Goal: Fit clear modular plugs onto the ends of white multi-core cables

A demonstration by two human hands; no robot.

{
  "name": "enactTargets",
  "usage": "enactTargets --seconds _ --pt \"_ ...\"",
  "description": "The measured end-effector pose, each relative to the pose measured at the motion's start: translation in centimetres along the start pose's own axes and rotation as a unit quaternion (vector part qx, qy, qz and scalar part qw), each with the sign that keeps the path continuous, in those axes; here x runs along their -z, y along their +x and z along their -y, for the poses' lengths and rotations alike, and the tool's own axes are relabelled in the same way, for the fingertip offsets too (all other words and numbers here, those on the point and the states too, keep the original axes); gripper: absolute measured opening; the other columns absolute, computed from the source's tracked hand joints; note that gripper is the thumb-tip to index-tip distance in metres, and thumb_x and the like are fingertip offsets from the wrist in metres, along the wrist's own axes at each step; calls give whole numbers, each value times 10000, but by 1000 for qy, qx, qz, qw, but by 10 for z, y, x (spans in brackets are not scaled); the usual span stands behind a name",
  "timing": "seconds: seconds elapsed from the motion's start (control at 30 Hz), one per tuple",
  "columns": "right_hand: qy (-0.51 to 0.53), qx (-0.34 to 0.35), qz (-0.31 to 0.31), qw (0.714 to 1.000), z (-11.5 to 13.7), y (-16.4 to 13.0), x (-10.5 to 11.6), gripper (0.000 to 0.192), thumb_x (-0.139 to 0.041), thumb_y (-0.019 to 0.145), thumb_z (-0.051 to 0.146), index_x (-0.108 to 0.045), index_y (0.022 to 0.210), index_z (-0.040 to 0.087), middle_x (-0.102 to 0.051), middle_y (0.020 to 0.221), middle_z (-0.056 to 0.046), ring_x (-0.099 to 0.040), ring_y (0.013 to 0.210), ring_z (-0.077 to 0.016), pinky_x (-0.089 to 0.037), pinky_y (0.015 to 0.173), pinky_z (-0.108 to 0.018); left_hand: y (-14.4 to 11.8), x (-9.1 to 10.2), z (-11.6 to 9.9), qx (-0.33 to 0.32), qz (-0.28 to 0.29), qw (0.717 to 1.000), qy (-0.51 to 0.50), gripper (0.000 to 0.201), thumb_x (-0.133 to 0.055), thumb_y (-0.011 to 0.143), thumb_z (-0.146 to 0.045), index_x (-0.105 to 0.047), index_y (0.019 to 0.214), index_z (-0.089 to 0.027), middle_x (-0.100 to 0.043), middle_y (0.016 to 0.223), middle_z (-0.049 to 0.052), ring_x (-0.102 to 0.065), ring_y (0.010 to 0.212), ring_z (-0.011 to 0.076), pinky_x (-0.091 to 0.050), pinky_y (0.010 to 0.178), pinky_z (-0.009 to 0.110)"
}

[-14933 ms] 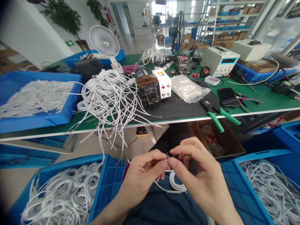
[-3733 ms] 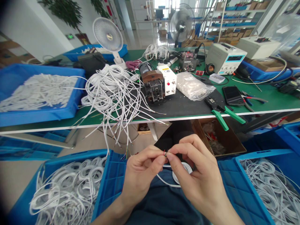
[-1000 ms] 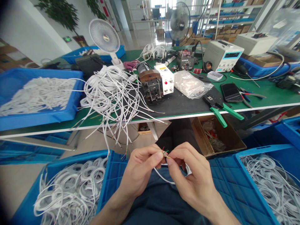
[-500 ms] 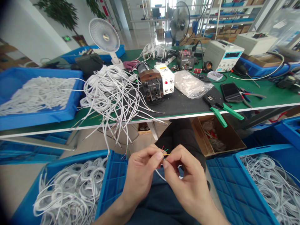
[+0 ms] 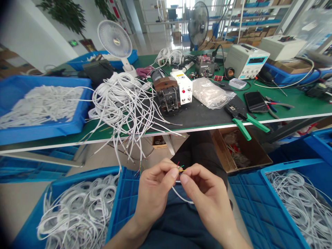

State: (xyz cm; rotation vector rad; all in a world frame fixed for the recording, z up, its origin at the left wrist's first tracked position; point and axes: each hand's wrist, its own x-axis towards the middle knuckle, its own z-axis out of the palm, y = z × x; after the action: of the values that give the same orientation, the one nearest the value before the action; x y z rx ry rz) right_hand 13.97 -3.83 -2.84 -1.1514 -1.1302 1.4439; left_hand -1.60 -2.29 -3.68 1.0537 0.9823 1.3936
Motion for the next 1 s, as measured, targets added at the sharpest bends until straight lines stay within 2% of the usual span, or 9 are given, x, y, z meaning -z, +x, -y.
enactTargets --seconds 0.2,0.4,0.5,0.57,0.6,0.67,0.73,0.83,1.0 --pt "78 -61 9 995 -4 -1 0 218 -794 1007 411 -770 904 220 -607 768 21 -487 677 -112 -392 607 -229 0 2 0 -20 1 1000 15 148 -743 1000 -171 -838 891 -201 -738 842 6 -640 771 127 -508 720 221" --pt "203 -154 46 966 13 3 -6 298 -818 966 418 -721 823 175 -561 695 24 -388 566 -84 -281 498 -221 1 3 -3 -39 17 999 30 167 -736 1000 -144 -842 883 -200 -757 838 12 -681 786 136 -536 753 234" --pt "241 -170 59 954 13 4 -8 303 -800 972 407 -701 806 174 -542 705 23 -354 563 -85 -260 477 -220 0 4 -3 -37 24 999 29 157 -738 1003 -153 -844 896 -200 -759 846 17 -689 799 146 -541 756 246" --pt "228 -155 37 961 9 3 -8 256 -800 977 400 -709 860 191 -531 703 32 -373 577 -91 -289 486 -214 0 4 -2 -37 21 998 36 142 -750 996 -156 -848 905 -202 -759 854 17 -683 801 145 -534 748 244" --pt "202 -129 18 971 6 2 -8 221 -803 980 391 -717 898 204 -538 711 35 -399 590 -94 -321 503 -211 0 4 -1 -38 16 998 41 134 -754 994 -158 -851 913 -204 -761 861 18 -680 802 144 -530 741 242" --pt "100 -34 -32 994 1 1 -8 140 -802 994 344 -728 953 232 -594 787 23 -500 662 -107 -412 573 -213 0 4 0 -41 12 998 49 125 -761 993 -164 -856 925 -209 -766 869 19 -672 796 142 -521 726 238" --pt "-41 102 -79 991 -3 1 -9 65 -784 1003 248 -731 966 246 -644 916 -4 -602 798 -134 -482 661 -229 0 4 0 -38 12 998 48 132 -755 998 -168 -860 934 -213 -771 879 23 -673 798 146 -520 726 242" --pt "-214 274 -132 928 -6 0 -11 169 -770 968 92 -740 1030 246 -643 996 -23 -643 846 -139 -511 671 -239 0 5 -1 -30 11 999 42 141 -748 1003 -173 -860 926 -210 -774 892 33 -681 819 161 -528 745 258" --pt "-380 387 -188 819 -9 -2 -10 319 -814 910 15 -783 1121 251 -663 1019 -25 -650 771 -122 -542 657 -256 1 5 -3 -21 10 999 42 134 -749 1006 -189 -858 928 -194 -770 882 38 -685 815 165 -534 753 263"
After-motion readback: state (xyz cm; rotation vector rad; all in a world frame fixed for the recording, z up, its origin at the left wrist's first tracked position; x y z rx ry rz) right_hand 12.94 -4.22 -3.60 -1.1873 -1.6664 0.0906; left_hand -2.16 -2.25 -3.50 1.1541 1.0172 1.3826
